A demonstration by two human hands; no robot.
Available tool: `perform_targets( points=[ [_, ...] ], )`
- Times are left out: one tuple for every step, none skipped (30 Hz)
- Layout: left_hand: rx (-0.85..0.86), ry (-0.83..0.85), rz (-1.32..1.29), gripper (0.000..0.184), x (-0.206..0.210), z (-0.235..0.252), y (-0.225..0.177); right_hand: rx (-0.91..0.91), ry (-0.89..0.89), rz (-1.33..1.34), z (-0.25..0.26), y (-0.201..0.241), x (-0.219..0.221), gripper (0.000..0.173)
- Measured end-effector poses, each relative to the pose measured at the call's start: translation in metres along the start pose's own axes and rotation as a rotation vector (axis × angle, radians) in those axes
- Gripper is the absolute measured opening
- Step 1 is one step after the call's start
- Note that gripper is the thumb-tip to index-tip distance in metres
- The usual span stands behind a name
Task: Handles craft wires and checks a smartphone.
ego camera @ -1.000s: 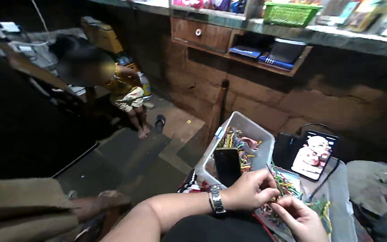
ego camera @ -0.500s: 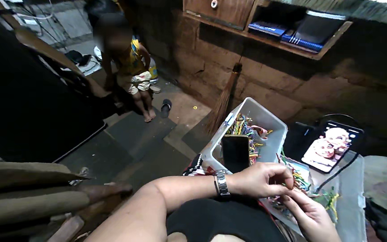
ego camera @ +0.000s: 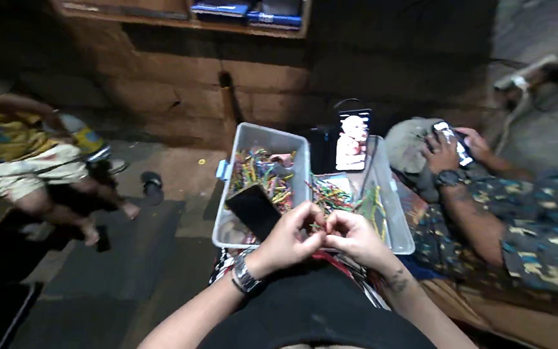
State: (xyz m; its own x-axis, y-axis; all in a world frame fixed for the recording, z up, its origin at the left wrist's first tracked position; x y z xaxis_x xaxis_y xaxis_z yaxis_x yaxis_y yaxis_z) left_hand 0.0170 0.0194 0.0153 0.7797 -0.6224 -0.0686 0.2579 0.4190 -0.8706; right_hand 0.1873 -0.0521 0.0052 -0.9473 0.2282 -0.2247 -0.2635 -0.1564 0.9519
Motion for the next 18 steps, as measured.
perform_targets(
  points=[
    [-0.005, 0.011, -0.010, 0.013, -0.001, -0.001, 0.001, -0.021, 0.001, 0.030, 0.000, 0.000, 0.001, 0.011],
    [-0.009, 0.016, -0.018, 0.011, -0.001, -0.001, 0.002, -0.054, -0.002, 0.047, -0.001, 0.001, 0.002, 0.010],
    [-0.007, 0.014, -0.027, 0.010, -0.002, -0.001, 0.003, -0.085, -0.002, 0.047, -0.001, 0.001, 0.002, 0.010],
    [-0.007, 0.004, -0.037, 0.009, -0.003, -0.001, 0.004, -0.113, 0.003, 0.035, -0.001, 0.002, 0.001, 0.011],
    [-0.008, -0.010, -0.047, 0.009, -0.004, -0.001, 0.005, -0.140, 0.019, 0.016, -0.001, 0.004, -0.001, 0.015],
    [-0.013, -0.023, -0.055, 0.008, -0.005, -0.002, 0.005, -0.169, 0.048, -0.012, -0.001, 0.005, -0.003, 0.019],
    [-0.022, -0.038, -0.063, 0.009, -0.006, -0.002, 0.005, -0.194, 0.085, -0.050, -0.001, 0.006, -0.005, 0.024],
    [-0.036, -0.049, -0.073, 0.009, -0.007, -0.002, 0.005, -0.209, 0.110, -0.082, -0.001, 0.007, -0.006, 0.026],
    [-0.052, -0.056, -0.081, 0.010, -0.007, -0.002, 0.004, -0.213, 0.113, -0.100, -0.001, 0.008, -0.007, 0.025],
    [-0.066, -0.060, -0.089, 0.012, -0.007, -0.001, 0.004, -0.195, 0.094, -0.102, -0.001, 0.008, -0.006, 0.022],
    [-0.078, -0.060, -0.101, 0.015, -0.007, -0.001, 0.004, -0.161, 0.068, -0.088, -0.002, 0.008, -0.005, 0.019],
    [-0.090, -0.063, -0.111, 0.019, -0.006, -0.001, 0.004, -0.114, 0.043, -0.062, -0.002, 0.007, -0.003, 0.016],
    [-0.099, -0.065, -0.116, 0.022, -0.006, -0.001, 0.004, -0.069, 0.022, -0.029, -0.002, 0.006, -0.002, 0.014],
    [-0.101, -0.066, -0.110, 0.024, -0.006, -0.001, 0.004, -0.034, 0.006, -0.003, -0.002, 0.006, -0.001, 0.013],
    [-0.100, -0.063, -0.093, 0.024, -0.006, -0.001, 0.003, -0.007, 0.004, 0.014, -0.001, 0.006, 0.001, 0.014],
    [-0.094, -0.056, -0.074, 0.023, -0.006, -0.001, 0.003, 0.018, 0.010, 0.024, -0.001, 0.006, 0.003, 0.016],
    [-0.085, -0.040, -0.067, 0.021, -0.007, -0.002, 0.002, 0.038, 0.021, 0.029, 0.000, 0.007, 0.005, 0.019],
    [-0.072, -0.015, -0.075, 0.019, -0.007, -0.002, 0.001, 0.050, 0.039, 0.040, 0.001, 0.007, 0.006, 0.020]
  ],
)
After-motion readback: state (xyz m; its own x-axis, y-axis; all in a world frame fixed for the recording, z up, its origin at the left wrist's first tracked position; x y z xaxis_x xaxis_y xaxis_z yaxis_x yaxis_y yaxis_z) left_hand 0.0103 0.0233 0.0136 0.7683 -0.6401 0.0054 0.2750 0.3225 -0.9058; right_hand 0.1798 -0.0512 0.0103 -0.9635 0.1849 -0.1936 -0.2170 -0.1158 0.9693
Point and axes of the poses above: each hand's wrist, its own z-axis towards the middle knuckle, its own x-axis out of the palm, y = z × x, the point moved 2 cm from there along z, towards the middle knuckle, and after that the axes turned 12 degrees about -y, right-handed, at the moved point
